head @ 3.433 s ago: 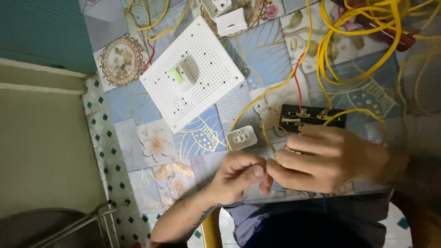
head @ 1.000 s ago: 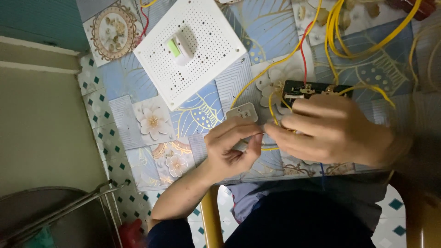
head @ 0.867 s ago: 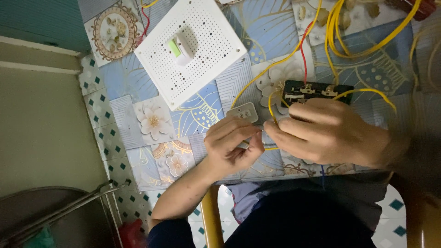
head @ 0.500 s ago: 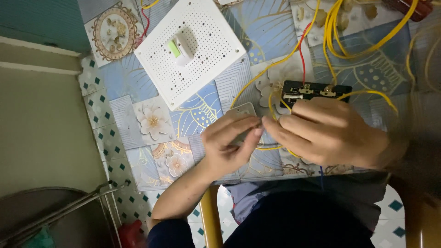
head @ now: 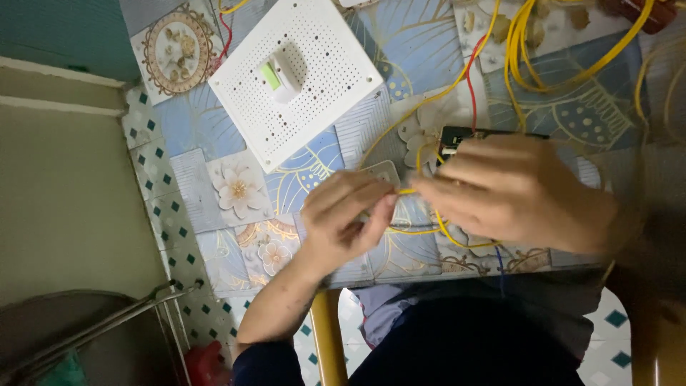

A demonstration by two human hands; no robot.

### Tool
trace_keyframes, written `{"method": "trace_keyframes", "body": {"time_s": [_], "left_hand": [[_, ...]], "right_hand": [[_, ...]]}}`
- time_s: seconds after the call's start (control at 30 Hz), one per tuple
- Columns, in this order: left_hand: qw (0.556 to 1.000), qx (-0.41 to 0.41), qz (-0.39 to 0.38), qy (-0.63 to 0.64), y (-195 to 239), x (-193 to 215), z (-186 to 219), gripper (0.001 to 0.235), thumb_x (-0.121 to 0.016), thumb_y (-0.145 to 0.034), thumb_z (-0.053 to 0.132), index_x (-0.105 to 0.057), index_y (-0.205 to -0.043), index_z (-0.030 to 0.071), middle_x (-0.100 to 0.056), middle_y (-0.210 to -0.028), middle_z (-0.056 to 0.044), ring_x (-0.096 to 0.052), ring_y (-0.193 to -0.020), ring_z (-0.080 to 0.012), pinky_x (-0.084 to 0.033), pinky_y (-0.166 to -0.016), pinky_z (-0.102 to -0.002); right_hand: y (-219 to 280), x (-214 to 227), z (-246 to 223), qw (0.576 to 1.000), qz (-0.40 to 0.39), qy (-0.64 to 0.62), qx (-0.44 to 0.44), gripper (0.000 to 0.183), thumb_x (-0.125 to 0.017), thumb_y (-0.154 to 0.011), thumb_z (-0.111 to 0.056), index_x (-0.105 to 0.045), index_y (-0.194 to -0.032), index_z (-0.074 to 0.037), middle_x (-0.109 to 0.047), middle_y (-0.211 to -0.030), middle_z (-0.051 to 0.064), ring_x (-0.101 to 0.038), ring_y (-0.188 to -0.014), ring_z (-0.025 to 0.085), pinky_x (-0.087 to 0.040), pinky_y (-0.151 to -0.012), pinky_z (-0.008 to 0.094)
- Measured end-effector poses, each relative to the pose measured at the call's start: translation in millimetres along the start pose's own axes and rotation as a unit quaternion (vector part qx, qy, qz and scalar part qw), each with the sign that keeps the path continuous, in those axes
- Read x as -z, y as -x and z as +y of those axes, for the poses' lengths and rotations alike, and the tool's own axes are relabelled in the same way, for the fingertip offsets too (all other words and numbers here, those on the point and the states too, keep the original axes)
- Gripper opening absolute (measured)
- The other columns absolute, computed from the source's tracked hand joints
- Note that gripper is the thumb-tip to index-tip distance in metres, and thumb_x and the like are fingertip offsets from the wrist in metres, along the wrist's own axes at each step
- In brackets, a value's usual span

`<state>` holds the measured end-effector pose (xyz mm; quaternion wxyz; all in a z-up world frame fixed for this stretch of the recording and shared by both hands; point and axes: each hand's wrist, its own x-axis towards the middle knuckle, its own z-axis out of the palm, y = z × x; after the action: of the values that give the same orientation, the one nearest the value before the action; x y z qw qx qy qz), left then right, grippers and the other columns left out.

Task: The person connects yellow wires to a white electrical outlet, strips the wire ends, inserts them into the terminal holes, and tightens the screws with a screwdriver. The outlet is then placed on a breadboard.

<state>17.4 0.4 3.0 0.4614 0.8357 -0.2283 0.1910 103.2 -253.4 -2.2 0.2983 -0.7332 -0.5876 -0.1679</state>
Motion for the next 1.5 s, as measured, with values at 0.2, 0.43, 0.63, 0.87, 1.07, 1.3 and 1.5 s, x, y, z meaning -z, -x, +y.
{"method": "trace_keyframes", "body": {"time_s": [0.2,0.43,0.63,0.87,1.07,1.3,1.5], "left_hand": [[0.962,0.12,-0.211,-0.123,-1,50,-24,0.09,-0.097,-0.087,0.049,-0.056,-0.152,0.002,-0.064,-0.153,-0.019,-0.065,-0.139,-0.0399,-0.052,-0.121,-0.053],[0.966,0.071,-0.194,-0.155,13,28,-37,0.045,-0.085,-0.101,0.017,-0.066,-0.14,0.003,-0.072,-0.138,-0.016,-0.073,-0.118,-0.041,-0.059,-0.102,-0.052],[0.997,0.011,-0.043,-0.069,15,20,-20,0.041,-0.058,-0.121,0.033,-0.071,-0.138,-0.002,-0.073,-0.12,-0.019,-0.077,-0.098,-0.0324,-0.064,-0.086,-0.042],[0.999,-0.016,-0.031,-0.017,25,10,-18,0.04,-0.064,-0.117,0.032,-0.072,-0.136,-0.002,-0.07,-0.115,-0.019,-0.074,-0.098,-0.0295,-0.067,-0.085,-0.041],[0.998,-0.014,-0.039,0.048,22,7,-15,0.037,-0.062,-0.12,0.031,-0.072,-0.135,-0.001,-0.071,-0.126,-0.019,-0.079,-0.103,-0.0289,-0.069,-0.092,-0.04],[0.998,0.004,-0.021,0.051,27,0,-13,0.035,-0.067,-0.117,0.033,-0.075,-0.134,0.003,-0.069,-0.121,-0.015,-0.077,-0.098,-0.0248,-0.067,-0.087,-0.037],[0.997,0.019,-0.022,0.065,25,0,-9,0.034,-0.067,-0.115,0.034,-0.076,-0.132,0.006,-0.07,-0.12,-0.014,-0.076,-0.096,-0.0241,-0.065,-0.086,-0.037]], "right_hand": [[-6,14,7,0.995,0.023,0.071,-0.063,0.01,-0.083,-0.111,0.001,-0.086,-0.114,-0.007,-0.08,-0.099,0.006,-0.072,-0.081,0.021,-0.06,-0.071,0.036],[-20,27,4,0.995,-0.02,0.092,0.021,0.016,-0.07,-0.112,0.0,-0.085,-0.107,0.0,-0.078,-0.101,0.009,-0.074,-0.08,0.027,-0.058,-0.067,0.04],[-4,51,10,0.966,-0.114,0.191,0.131,0.041,-0.075,-0.124,-0.043,-0.09,-0.139,-0.007,-0.076,-0.102,0.002,-0.065,-0.084,0.027,-0.047,-0.071,0.048],[-4,57,1,0.964,-0.185,0.109,0.159,0.061,-0.058,-0.121,-0.042,-0.087,-0.135,0.011,-0.054,-0.063,-0.005,-0.032,-0.034,0.013,-0.031,-0.037,0.032],[-11,51,16,0.922,-0.102,0.142,0.345,0.051,-0.072,-0.125,-0.046,-0.096,-0.115,-0.002,-0.055,-0.068,-0.004,-0.035,-0.047,0.018,-0.027,-0.052,0.048],[-3,49,10,0.936,-0.112,0.134,0.306,0.041,-0.078,-0.123,-0.035,-0.093,-0.109,0.001,-0.048,-0.068,-0.005,-0.035,-0.046,0.016,-0.028,-0.051,0.042],[3,40,10,0.929,-0.042,0.183,0.319,0.033,-0.086,-0.123,-0.036,-0.097,-0.111,-0.007,-0.055,-0.075,-0.004,-0.039,-0.06,0.018,-0.025,-0.065,0.049]]}}
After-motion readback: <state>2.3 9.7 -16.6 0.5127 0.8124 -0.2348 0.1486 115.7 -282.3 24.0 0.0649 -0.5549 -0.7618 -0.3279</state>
